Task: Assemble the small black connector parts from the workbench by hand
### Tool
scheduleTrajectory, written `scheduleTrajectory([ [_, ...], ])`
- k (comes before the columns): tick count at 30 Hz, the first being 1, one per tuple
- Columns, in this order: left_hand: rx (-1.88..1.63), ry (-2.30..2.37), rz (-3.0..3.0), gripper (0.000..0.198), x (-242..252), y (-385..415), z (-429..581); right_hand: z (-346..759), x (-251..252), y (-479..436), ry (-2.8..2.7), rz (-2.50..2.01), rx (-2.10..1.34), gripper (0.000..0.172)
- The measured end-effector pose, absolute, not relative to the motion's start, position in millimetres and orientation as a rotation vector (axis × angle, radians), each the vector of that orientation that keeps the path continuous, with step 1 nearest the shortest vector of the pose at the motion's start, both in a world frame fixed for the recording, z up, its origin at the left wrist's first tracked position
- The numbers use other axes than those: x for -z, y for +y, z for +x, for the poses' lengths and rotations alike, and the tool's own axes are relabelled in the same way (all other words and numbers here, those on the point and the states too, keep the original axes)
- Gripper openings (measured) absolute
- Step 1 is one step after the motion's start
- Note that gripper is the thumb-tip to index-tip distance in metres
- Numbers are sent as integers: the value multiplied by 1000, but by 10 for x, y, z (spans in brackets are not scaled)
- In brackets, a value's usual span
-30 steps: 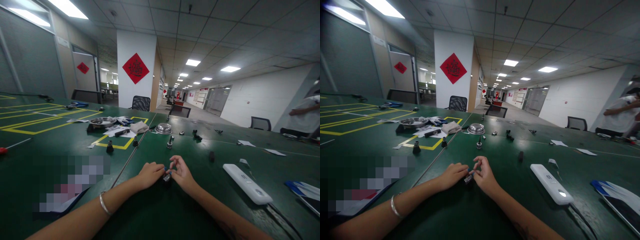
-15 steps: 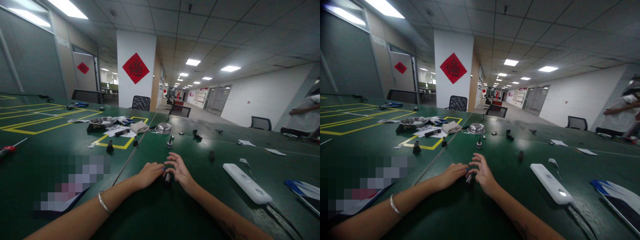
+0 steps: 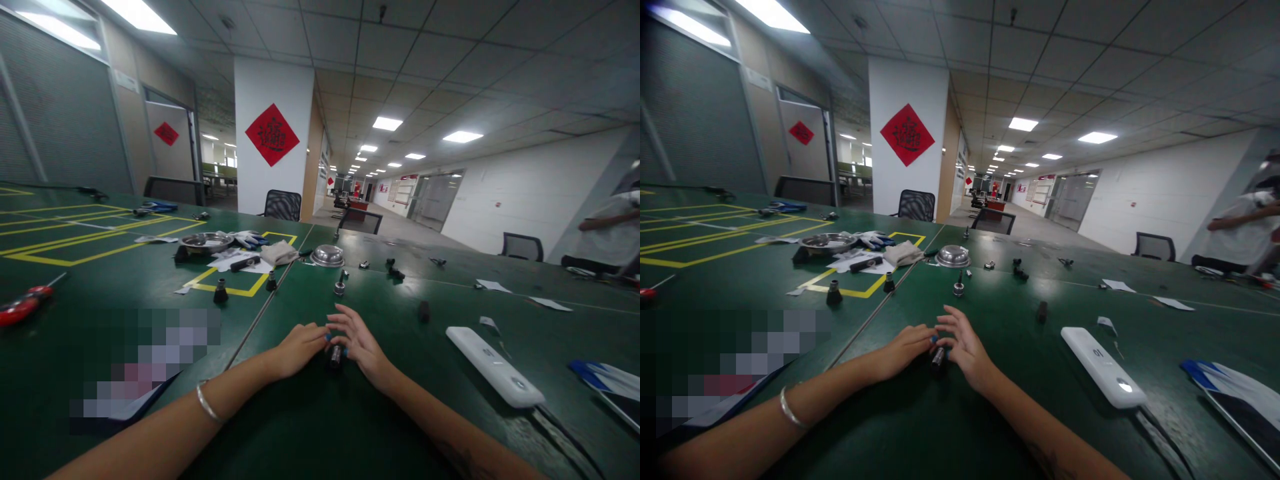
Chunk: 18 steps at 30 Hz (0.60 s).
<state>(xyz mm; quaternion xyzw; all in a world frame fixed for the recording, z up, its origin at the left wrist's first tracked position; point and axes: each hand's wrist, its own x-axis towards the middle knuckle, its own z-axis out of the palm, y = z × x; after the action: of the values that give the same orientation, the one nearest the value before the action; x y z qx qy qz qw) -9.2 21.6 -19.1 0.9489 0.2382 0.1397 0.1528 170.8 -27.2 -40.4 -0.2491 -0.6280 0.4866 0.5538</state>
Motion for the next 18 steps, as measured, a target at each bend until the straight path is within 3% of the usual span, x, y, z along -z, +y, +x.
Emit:
scheduleTrajectory([
  [6, -447, 664, 2683, 31, 209, 220, -98, 1720, 385, -290, -1531, -607, -1135, 56],
  [18, -366, 703, 2742, 30, 171, 206, -87, 1741, 352, -320, -1646, -660, -1116, 57],
])
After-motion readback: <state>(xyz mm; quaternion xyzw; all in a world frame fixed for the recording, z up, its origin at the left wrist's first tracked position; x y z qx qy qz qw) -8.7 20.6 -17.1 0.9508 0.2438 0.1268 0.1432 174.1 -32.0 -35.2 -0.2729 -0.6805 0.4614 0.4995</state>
